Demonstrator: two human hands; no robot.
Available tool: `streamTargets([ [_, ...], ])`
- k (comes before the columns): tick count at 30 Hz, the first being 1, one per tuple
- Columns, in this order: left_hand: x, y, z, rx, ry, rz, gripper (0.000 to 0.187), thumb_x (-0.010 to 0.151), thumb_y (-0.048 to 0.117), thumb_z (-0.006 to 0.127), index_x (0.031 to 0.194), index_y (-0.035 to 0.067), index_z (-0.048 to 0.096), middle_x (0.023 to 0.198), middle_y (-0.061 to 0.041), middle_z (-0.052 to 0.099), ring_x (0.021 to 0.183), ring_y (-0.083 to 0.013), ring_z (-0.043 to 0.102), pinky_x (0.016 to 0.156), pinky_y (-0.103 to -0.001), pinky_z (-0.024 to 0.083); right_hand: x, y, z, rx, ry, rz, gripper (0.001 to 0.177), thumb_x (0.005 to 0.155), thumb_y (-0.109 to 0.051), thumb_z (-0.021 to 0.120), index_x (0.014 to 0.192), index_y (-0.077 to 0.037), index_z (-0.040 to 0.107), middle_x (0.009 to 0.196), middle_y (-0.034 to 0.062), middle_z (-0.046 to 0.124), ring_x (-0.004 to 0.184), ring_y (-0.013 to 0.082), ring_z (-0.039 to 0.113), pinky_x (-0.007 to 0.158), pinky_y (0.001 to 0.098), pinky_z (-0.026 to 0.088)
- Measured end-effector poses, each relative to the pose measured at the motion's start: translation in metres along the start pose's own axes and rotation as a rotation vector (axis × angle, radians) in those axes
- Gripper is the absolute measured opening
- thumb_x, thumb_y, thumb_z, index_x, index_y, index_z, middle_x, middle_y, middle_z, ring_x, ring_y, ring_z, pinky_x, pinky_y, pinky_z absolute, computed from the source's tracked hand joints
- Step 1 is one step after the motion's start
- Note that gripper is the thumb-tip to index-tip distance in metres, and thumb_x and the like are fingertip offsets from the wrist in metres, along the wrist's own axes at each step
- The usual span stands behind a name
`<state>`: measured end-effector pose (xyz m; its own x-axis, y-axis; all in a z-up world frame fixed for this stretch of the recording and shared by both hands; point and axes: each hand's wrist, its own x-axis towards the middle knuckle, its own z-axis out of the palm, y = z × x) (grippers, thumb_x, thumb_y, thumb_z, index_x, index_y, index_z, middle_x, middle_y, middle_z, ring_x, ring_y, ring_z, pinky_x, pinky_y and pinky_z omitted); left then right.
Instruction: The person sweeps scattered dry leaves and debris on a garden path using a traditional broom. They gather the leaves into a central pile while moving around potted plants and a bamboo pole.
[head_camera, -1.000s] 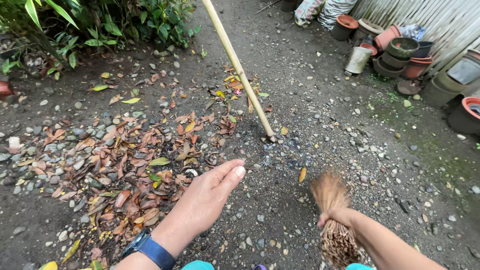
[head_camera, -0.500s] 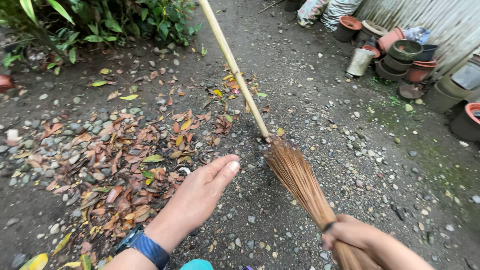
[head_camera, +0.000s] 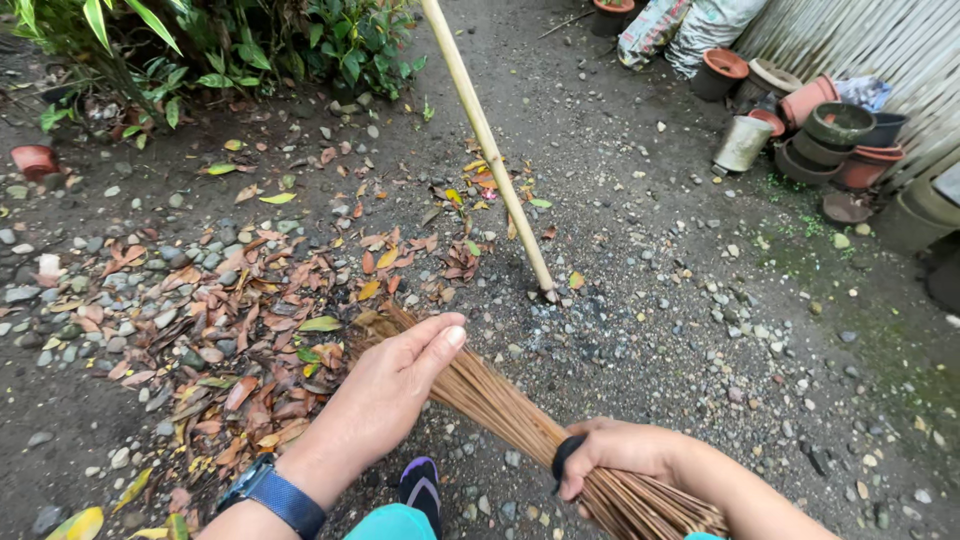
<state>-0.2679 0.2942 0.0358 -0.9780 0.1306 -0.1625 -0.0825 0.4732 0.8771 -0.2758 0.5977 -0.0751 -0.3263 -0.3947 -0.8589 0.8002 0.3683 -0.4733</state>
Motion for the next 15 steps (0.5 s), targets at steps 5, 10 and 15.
streamTargets([
  [5, 0.017, -0.004, -0.011, -0.075, 0.02, 0.07, 0.058, 0.096, 0.048, 0.051, 0.136, 0.007, 0.062, 0.129, -0.011, 0.075, 0.121, -0.0189, 0.07, 0.102, -0.031, 0.049, -0.002, -0.016, -0.041, 0.036, 0.255, -0.003, 0.049, 0.071, 0.006, 0.077, 0.118, 0.0, 0.064, 0.081, 0.0159, 0.07, 0.057, 0.0256, 0.069, 0.054, 0.0393, 0.059],
  [10, 0.018, -0.005, -0.021, -0.096, 0.048, -0.004, 0.058, 0.095, 0.049, 0.051, 0.136, 0.008, 0.062, 0.127, -0.009, 0.075, 0.118, -0.0173, 0.071, 0.1, -0.031, 0.05, 0.084, -0.038, -0.08, 0.17, 0.207, 0.091, 0.031, 0.074, -0.009, 0.078, 0.099, 0.002, 0.063, 0.073, 0.0174, 0.068, 0.054, 0.0303, 0.067, 0.052, 0.044, 0.058],
  [15, 0.019, -0.01, -0.037, -0.049, 0.053, -0.13, 0.058, 0.094, 0.049, 0.05, 0.137, 0.011, 0.061, 0.122, -0.008, 0.077, 0.113, -0.0174, 0.073, 0.098, -0.031, 0.052, 0.165, -0.043, -0.029, 0.002, 0.205, 0.189, 0.028, 0.075, -0.007, 0.076, 0.099, 0.001, 0.065, 0.074, 0.0144, 0.073, 0.063, 0.0291, 0.071, 0.061, 0.042, 0.061],
])
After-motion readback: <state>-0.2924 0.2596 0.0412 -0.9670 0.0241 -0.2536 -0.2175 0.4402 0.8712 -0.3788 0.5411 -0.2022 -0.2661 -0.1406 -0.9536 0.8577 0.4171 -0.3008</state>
